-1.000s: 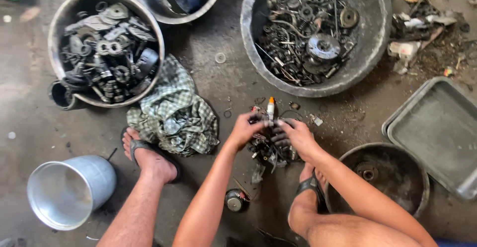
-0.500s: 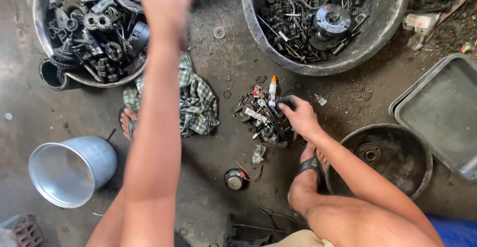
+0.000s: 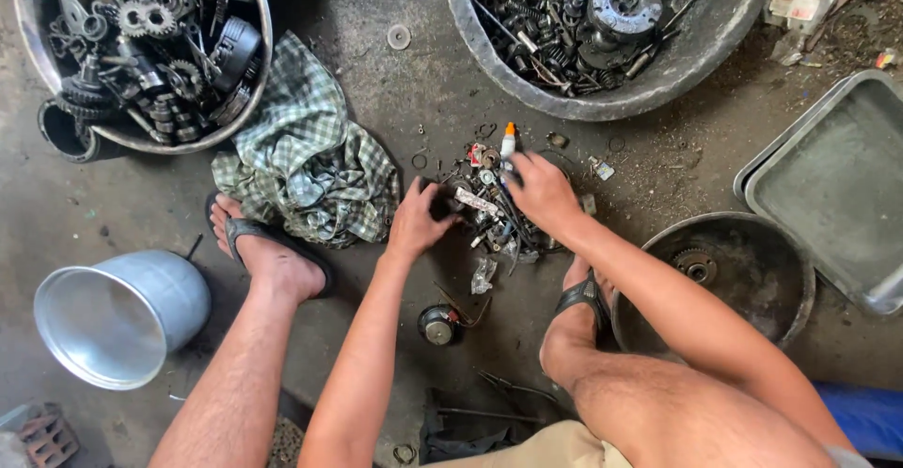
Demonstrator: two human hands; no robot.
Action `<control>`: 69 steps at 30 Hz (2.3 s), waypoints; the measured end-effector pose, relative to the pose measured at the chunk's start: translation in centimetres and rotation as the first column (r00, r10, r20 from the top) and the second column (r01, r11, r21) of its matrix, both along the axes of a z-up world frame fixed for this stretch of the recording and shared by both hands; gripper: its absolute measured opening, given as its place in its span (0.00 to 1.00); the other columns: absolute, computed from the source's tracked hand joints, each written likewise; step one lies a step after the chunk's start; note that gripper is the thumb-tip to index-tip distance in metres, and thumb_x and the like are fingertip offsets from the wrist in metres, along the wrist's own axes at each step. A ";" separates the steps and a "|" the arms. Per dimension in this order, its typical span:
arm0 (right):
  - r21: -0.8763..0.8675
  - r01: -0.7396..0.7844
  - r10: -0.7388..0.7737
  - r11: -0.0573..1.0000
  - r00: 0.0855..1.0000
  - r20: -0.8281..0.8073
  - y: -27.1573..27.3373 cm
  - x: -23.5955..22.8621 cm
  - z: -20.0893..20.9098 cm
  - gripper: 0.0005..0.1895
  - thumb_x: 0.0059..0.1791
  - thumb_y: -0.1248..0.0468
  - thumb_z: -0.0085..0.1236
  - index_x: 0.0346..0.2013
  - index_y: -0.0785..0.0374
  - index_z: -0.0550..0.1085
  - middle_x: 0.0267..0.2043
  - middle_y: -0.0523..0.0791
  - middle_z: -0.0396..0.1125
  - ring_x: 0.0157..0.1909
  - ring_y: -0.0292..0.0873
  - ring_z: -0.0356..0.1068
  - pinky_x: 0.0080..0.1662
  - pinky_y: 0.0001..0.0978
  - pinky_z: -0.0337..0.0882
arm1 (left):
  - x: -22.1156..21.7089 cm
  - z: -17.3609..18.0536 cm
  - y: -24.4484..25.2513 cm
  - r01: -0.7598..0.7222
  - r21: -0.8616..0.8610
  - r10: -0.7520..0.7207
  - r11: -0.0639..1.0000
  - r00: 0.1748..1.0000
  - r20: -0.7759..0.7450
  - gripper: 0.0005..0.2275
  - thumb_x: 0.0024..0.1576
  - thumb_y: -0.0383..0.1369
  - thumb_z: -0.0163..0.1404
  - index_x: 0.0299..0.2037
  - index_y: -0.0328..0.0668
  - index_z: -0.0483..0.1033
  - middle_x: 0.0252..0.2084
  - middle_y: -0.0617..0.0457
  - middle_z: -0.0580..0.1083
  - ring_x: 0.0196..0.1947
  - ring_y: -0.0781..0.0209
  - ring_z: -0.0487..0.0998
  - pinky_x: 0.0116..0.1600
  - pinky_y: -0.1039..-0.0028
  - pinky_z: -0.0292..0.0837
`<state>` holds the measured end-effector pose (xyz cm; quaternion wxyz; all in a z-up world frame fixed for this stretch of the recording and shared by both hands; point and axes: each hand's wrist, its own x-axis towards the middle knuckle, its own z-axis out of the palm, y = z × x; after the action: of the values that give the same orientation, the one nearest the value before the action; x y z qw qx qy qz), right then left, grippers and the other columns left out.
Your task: The person sits on the floor and sorts through a pile of small metal parts, including gears, springs, and electrical components. They pick up items, separate them, and place them into different bowls or piles on the floor.
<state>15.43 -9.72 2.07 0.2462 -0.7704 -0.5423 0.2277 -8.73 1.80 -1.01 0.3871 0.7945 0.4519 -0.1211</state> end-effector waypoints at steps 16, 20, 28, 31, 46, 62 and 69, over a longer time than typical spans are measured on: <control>-0.292 0.341 -0.401 0.893 0.312 -0.861 0.8 -0.5 1.5 0.13 0.51 0.70 0.59 0.51 0.72 0.75 0.32 0.53 0.74 0.29 0.44 0.76 0.31 0.35 0.78 | 0.1 1.3 0.6 0.072 0.052 -0.080 0.996 0.984 0.161 0.22 0.48 0.38 0.66 0.53 0.58 0.75 0.57 0.37 0.68 0.58 0.32 0.74 0.58 0.49 0.75; -0.378 0.406 -0.400 0.832 -0.033 -0.916 -0.2 -1.0 2.5 0.15 0.51 0.70 0.60 0.51 0.72 0.74 0.43 0.50 0.74 0.39 0.43 0.78 0.39 0.33 0.81 | -1.0 -0.3 0.6 -0.007 0.148 -0.035 0.989 0.960 0.278 0.16 0.50 0.39 0.64 0.49 0.56 0.78 0.53 0.36 0.70 0.53 0.30 0.76 0.56 0.47 0.76; -0.423 0.449 -0.411 0.787 -0.130 -0.902 -1.8 -0.9 3.3 0.13 0.52 0.65 0.55 0.50 0.65 0.74 0.43 0.49 0.73 0.43 0.47 0.77 0.45 0.42 0.78 | -2.1 -1.5 2.8 -0.354 -0.235 0.424 0.905 0.728 0.538 0.07 0.58 0.32 0.60 0.45 0.48 0.80 0.41 0.50 0.79 0.45 0.55 0.79 0.51 0.64 0.77; -0.318 0.355 -0.447 0.879 0.381 -0.810 -2.7 -0.5 3.7 0.14 0.54 0.60 0.56 0.52 0.62 0.76 0.45 0.52 0.73 0.49 0.51 0.74 0.52 0.48 0.73 | -2.7 -2.5 3.1 -0.397 -0.559 0.674 0.728 0.561 0.480 0.08 0.59 0.28 0.59 0.47 0.42 0.79 0.40 0.53 0.80 0.40 0.66 0.78 0.45 0.75 0.79; -0.368 -0.573 0.475 0.733 0.817 -0.327 -2.1 -11.3 -0.9 0.29 0.51 0.66 0.57 0.65 0.72 0.63 0.64 0.68 0.57 0.48 0.63 0.76 0.46 0.51 0.81 | -1.2 2.1 2.9 -0.254 -0.882 0.908 0.398 0.248 0.338 0.23 0.49 0.20 0.56 0.58 0.34 0.73 0.53 0.38 0.78 0.48 0.44 0.83 0.55 0.59 0.82; -0.115 -0.008 -0.054 0.993 0.849 -0.525 -2.5 -6.1 1.6 0.12 0.48 0.63 0.63 0.45 0.64 0.79 0.41 0.53 0.76 0.46 0.57 0.77 0.49 0.49 0.77 | -1.2 -3.3 2.8 -0.327 -0.644 0.721 0.692 0.351 0.597 0.28 0.39 0.20 0.72 0.53 0.35 0.81 0.45 0.43 0.81 0.38 0.60 0.84 0.43 0.72 0.86; -0.181 -0.026 -0.078 0.983 0.837 -0.541 -3.5 -6.3 1.8 0.12 0.48 0.64 0.63 0.46 0.64 0.79 0.41 0.54 0.76 0.48 0.58 0.76 0.49 0.51 0.77 | 0.0 -0.8 2.8 -0.425 -0.549 0.689 0.720 0.338 0.642 0.24 0.40 0.24 0.74 0.49 0.36 0.82 0.41 0.44 0.82 0.34 0.62 0.84 0.44 0.72 0.85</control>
<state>9.08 -13.27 3.89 0.3225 -0.7000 -0.4161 0.4826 -8.76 4.60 -1.78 0.6753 0.4838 0.4431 0.3371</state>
